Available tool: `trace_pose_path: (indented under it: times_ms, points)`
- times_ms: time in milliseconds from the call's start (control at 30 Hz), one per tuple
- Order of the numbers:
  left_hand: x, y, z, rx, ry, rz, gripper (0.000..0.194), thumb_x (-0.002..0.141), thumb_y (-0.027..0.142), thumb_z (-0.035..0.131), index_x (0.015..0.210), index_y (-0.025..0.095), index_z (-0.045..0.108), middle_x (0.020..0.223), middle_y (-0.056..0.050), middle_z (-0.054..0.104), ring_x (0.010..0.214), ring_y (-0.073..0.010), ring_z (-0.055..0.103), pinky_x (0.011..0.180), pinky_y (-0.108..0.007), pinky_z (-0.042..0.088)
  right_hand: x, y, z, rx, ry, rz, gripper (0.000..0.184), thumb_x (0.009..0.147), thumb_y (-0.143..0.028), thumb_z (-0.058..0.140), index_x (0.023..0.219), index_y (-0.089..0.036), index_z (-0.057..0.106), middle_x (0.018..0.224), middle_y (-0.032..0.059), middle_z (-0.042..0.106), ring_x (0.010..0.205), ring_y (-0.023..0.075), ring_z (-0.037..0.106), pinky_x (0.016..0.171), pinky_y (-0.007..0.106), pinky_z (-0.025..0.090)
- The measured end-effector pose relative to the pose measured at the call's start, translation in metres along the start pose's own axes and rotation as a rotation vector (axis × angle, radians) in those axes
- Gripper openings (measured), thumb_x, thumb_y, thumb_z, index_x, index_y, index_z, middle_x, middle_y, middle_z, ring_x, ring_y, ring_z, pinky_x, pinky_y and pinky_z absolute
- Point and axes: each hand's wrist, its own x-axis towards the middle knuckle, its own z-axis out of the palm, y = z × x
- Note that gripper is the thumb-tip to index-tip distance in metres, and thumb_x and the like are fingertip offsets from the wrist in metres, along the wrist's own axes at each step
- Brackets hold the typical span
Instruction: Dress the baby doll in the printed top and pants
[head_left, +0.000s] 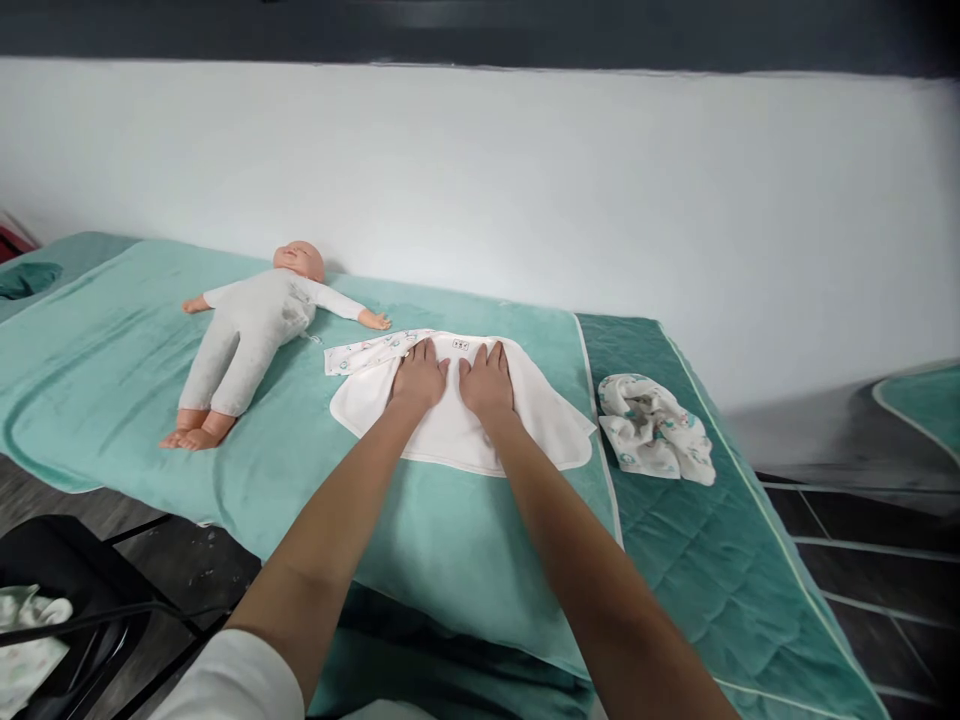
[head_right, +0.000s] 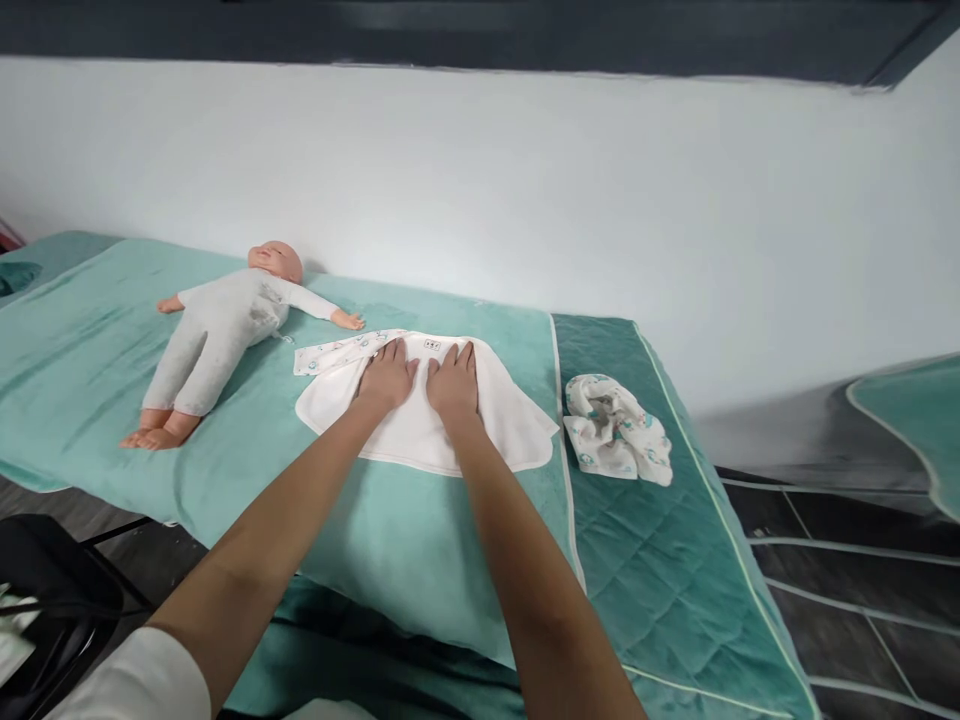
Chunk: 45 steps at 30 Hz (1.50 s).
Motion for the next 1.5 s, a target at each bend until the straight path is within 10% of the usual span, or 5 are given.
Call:
trace_pose_path:
  times_ms: [1067,1267,1500]
  points:
    - [-0.196,-0.035,-0.013,-0.119,0.211,0.275,0.046,0.104,0.039,0.04,0.144,0.022,0.055,0.162,-0.009,0.044,0.155,-0.0264,0.034,0.127,-0.049,0.033,-0.196,0.024,-0.022,-0.025,0.077,-0.371,0.062,0.107,-0.045,0.03,0.156,-0.008,0.041,0.166,0.0175,0.028,0.156,0.03,0.026,0.125,0.05,0.026]
    - [-0.171,-0.096,-0.02,-0.328,0.496,0.032,0.039,0.101,0.034,0.047,0.136,0.018,0.059,0.146,-0.014,0.059,0.142,-0.0254,0.049,0.12,-0.046,0.041,-0.223,0.029,-0.027,0.07,0.017,-0.404,0.063,0.106,-0.046,0.036,0.158,-0.012,0.039,0.168,0.015,0.024,0.157,0.0303,0.022,0.126,0.054,0.026]
    - [-0.098,-0.124,-0.039,-0.021,0.232,-0.133,0.055,0.103,0.04,0.036,0.155,0.021,0.042,0.149,-0.012,0.059,0.144,-0.0269,0.047,0.125,-0.052,0.028,-0.152,-0.017,-0.031,0.537,-0.19,-0.315,0.062,0.099,-0.046,0.048,0.155,-0.02,0.041,0.161,0.0116,0.041,0.151,0.026,0.037,0.124,0.046,0.035]
